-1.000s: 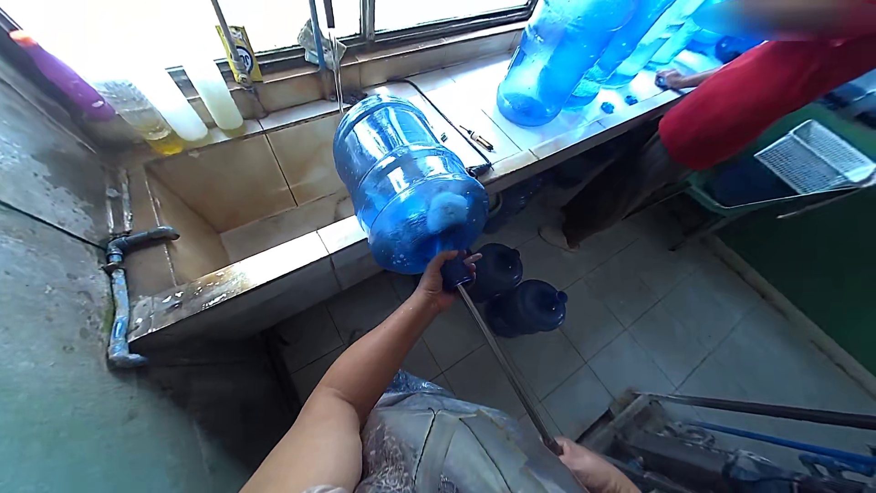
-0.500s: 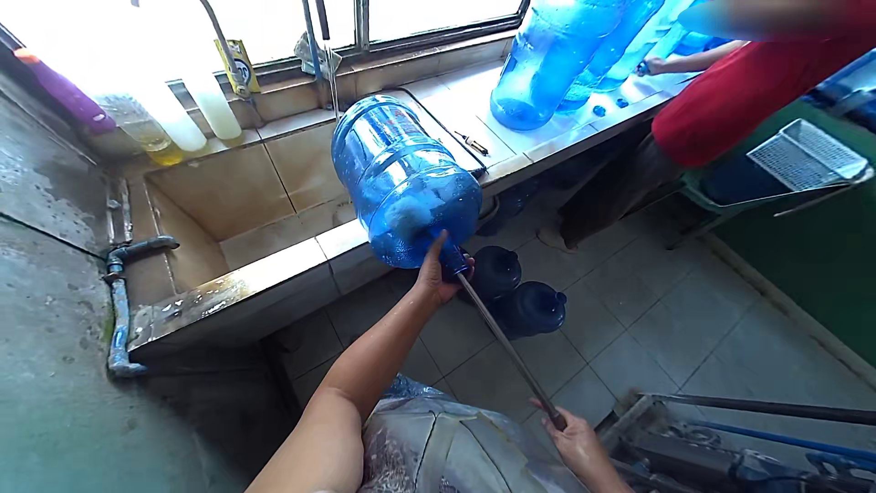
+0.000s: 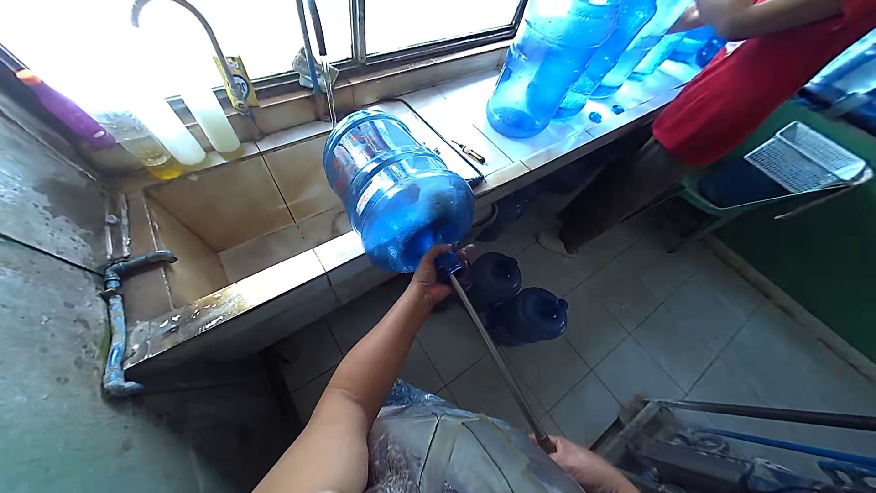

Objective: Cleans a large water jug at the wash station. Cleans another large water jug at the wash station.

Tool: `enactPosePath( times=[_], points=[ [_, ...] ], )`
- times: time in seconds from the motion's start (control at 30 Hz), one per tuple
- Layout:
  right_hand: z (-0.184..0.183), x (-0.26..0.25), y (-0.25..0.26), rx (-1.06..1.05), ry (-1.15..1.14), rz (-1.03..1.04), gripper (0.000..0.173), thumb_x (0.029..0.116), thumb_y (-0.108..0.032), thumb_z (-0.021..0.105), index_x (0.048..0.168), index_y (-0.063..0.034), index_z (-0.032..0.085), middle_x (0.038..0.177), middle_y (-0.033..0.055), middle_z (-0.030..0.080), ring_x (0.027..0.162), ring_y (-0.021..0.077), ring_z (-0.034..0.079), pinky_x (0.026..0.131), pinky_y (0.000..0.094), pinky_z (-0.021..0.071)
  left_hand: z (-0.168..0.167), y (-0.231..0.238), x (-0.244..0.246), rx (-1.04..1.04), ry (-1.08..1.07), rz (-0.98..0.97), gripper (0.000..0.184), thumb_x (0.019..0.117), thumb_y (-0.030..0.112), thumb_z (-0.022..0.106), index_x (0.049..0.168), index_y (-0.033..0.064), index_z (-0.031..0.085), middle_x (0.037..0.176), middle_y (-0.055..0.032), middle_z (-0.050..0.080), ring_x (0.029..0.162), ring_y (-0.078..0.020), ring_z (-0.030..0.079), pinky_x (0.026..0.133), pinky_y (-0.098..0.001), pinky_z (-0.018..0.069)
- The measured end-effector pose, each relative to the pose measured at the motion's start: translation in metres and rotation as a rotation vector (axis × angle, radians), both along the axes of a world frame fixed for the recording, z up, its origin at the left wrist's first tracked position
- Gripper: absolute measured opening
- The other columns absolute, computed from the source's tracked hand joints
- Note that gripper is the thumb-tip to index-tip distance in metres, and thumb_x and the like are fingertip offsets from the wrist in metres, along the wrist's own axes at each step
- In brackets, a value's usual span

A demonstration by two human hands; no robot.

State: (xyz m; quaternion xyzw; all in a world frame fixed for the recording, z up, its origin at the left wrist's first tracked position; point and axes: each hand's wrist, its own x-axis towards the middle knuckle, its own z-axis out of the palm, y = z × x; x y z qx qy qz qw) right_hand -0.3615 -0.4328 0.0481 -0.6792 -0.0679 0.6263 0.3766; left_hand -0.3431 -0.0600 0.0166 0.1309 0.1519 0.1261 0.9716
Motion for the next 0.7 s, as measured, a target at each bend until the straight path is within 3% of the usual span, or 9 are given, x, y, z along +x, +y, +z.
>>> enactPosePath(
  times=[0.1, 0.17, 0.23, 0.3, 0.37, 0.43, 0.53, 0.6, 0.7],
  points=[
    [-0.015, 0.013, 0.006, -0.105, -0.433, 0.096, 0.032, 0.097, -0.009, 0.062, 0.128, -0.0109, 0.069, 0.084, 0.0012, 0.069, 0.061, 0.0077, 0.057, 0.058, 0.0272, 0.0505, -0.002, 0.007, 0.005, -0.095, 0.002, 0.024, 0.047, 0.0948, 0.048, 0.056, 0.121, 0.0096, 0.057, 0.106, -0.0172, 0.07, 0.076, -0.0232, 0.069, 0.065, -0.0345, 0.058],
    [-0.022, 0.013, 0.018, -0.269, -0.848, 0.062, 0.033, 0.1007, -0.012, 0.062, 0.133, -0.0055, 0.067, 0.103, 0.021, 0.073, 0.088, 0.0336, 0.07, 0.083, 0.0572, 0.0548, 0.01, 0.007, 0.014, -0.038, 0.169, 0.074, 0.038, 0.0981, 0.044, 0.058, 0.115, 0.0102, 0.057, 0.093, -0.0126, 0.067, 0.073, -0.0218, 0.067, 0.064, -0.0346, 0.0576],
    [-0.021, 0.019, 0.021, -0.236, -0.794, 0.071, 0.031, 0.0998, -0.013, 0.064, 0.13, -0.0102, 0.07, 0.095, 0.0152, 0.073, 0.075, 0.0255, 0.067, 0.071, 0.0488, 0.0548, 0.016, 0.011, 0.022, 0.04, 0.248, 0.067, 0.021, 0.0968, 0.027, 0.063, 0.11, 0.0106, 0.058, 0.091, -0.0095, 0.068, 0.069, -0.0164, 0.065, 0.06, -0.029, 0.0552],
    [-0.009, 0.026, 0.016, -0.04, -0.231, 0.06, 0.029, 0.0959, -0.014, 0.064, 0.124, -0.0133, 0.07, 0.077, -0.0024, 0.066, 0.053, 0.0036, 0.051, 0.05, 0.0228, 0.0459, 0.018, 0.02, 0.026, 0.051, 0.241, 0.056, 0.019, 0.0959, 0.02, 0.061, 0.112, 0.0095, 0.059, 0.097, -0.0104, 0.069, 0.07, -0.015, 0.065, 0.058, -0.0276, 0.0533],
    [-0.005, 0.034, 0.018, 0.022, 0.064, 0.033, 0.03, 0.0884, -0.021, 0.069, 0.117, -0.0163, 0.071, 0.066, -0.0071, 0.063, 0.047, -0.0002, 0.049, 0.046, 0.0185, 0.0441, 0.019, 0.032, 0.03, 0.026, 0.217, 0.067, 0.018, 0.0954, 0.02, 0.059, 0.109, 0.0093, 0.059, 0.093, -0.0095, 0.069, 0.067, -0.0148, 0.065, 0.056, -0.0276, 0.0539],
    [0.0, 0.046, 0.027, -0.083, -0.476, 0.134, 0.029, 0.0977, -0.017, 0.062, 0.125, -0.0148, 0.071, 0.079, 0.0012, 0.066, 0.056, 0.0097, 0.053, 0.052, 0.0293, 0.0472, 0.015, 0.043, 0.035, 0.009, 0.227, 0.081, 0.017, 0.0962, 0.021, 0.058, 0.109, 0.0089, 0.059, 0.09, -0.0087, 0.068, 0.066, -0.0148, 0.064, 0.057, -0.028, 0.0545],
    [0.0, 0.056, 0.059, -0.372, -1.432, 0.082, 0.045, 0.0915, 0.004, 0.064, 0.132, -0.0148, 0.071, 0.099, 0.0265, 0.072, 0.083, 0.0482, 0.071, 0.07, 0.0698, 0.0531, 0.012, 0.06, 0.046, 0.046, 0.305, 0.108, 0.013, 0.0977, 0.018, 0.059, 0.107, 0.0091, 0.059, 0.091, -0.0087, 0.068, 0.071, -0.0155, 0.065, 0.063, -0.0291, 0.0551],
    [-0.011, 0.07, 0.082, -0.463, -1.491, 0.041, 0.048, 0.0928, 0.0, 0.067, 0.138, -0.0142, 0.067, 0.107, 0.0302, 0.07, 0.093, 0.0521, 0.069, 0.078, 0.071, 0.052, 0.013, 0.071, 0.053, 0.061, 0.312, 0.12, 0.01, 0.0979, 0.017, 0.058, 0.104, 0.0098, 0.058, 0.088, -0.0077, 0.066, 0.072, -0.0155, 0.064, 0.064, -0.0289, 0.0543],
    [-0.014, 0.079, 0.162, -0.361, -1.142, 0.066, 0.073, 0.0941, -0.027, 0.075, 0.156, -0.0056, 0.042, 0.13, 0.037, 0.057, 0.11, 0.0542, 0.063, 0.091, 0.0699, 0.0513, 0.008, 0.085, 0.059, 0.073, 0.303, 0.154, 0.009, 0.1, 0.018, 0.057, 0.105, 0.0096, 0.058, 0.085, -0.007, 0.065, 0.07, -0.015, 0.064, 0.063, -0.0283, 0.0541]
  ],
)
